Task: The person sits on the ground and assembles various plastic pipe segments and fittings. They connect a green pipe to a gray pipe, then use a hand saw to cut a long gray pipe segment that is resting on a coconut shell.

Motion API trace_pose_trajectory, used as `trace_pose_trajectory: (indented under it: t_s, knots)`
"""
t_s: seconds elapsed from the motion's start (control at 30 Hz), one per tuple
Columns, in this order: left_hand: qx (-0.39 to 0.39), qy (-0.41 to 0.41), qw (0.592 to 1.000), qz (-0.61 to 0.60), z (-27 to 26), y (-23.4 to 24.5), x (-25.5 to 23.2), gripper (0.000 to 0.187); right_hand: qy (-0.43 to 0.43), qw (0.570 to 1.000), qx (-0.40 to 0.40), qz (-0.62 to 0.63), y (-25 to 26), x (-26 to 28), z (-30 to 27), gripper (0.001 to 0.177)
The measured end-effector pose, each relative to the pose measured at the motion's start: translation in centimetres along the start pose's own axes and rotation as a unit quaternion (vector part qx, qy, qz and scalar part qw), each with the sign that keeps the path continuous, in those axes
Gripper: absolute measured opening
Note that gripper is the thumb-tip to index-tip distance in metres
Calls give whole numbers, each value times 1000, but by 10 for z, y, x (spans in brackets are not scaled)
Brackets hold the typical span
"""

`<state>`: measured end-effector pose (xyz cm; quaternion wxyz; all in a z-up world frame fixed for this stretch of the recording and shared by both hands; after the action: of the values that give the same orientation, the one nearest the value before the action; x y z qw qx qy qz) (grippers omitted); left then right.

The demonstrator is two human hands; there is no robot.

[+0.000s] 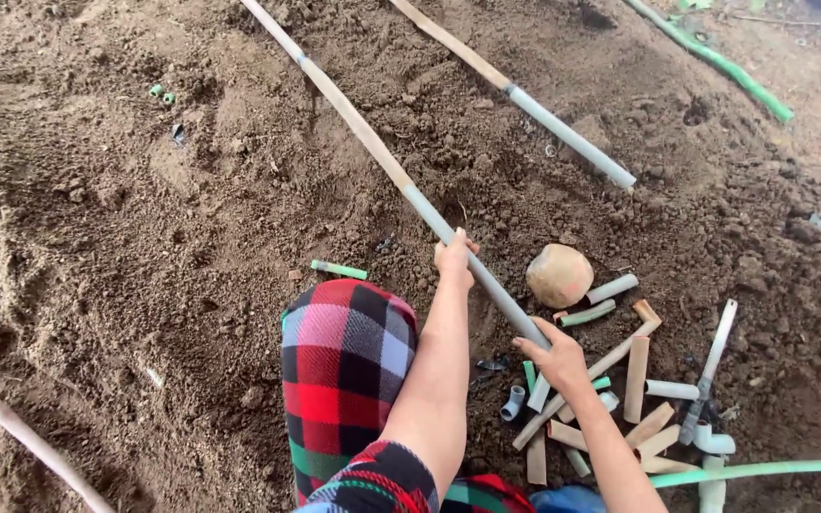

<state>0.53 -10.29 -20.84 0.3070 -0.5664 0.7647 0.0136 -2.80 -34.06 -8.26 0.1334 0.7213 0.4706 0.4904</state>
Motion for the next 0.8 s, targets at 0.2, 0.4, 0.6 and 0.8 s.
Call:
trace_pose_trajectory:
  t_s: [0.2,0.4,0.6,0.8]
  knots:
    - [10,-3,999,-36,1,-1,-4,25,-61,997,-1,51,32,-51,-25,66]
    - [34,-18,994,-107,1,-6,-4,18,-193,952,42,-234,177,-175,-93,59]
    - [27,-8,997,-75,-24,-7,-16,24,-201,960,-181,78,269,-428,-190,47]
    - [17,-19,1000,-15,-32,-7,-18,30,-275,895,-181,301,225,-449,-233,56]
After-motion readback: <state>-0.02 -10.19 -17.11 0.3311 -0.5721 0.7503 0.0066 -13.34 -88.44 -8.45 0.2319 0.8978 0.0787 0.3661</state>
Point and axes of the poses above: each hand's wrist, its own z-axis towards the middle knuckle, its own y-axis out of the back of the hand, x = y × z, the point moved 9 cm from there along z, towards the middle knuckle, and after that the axes turned 4 degrees about y, right-handed, at the moved point
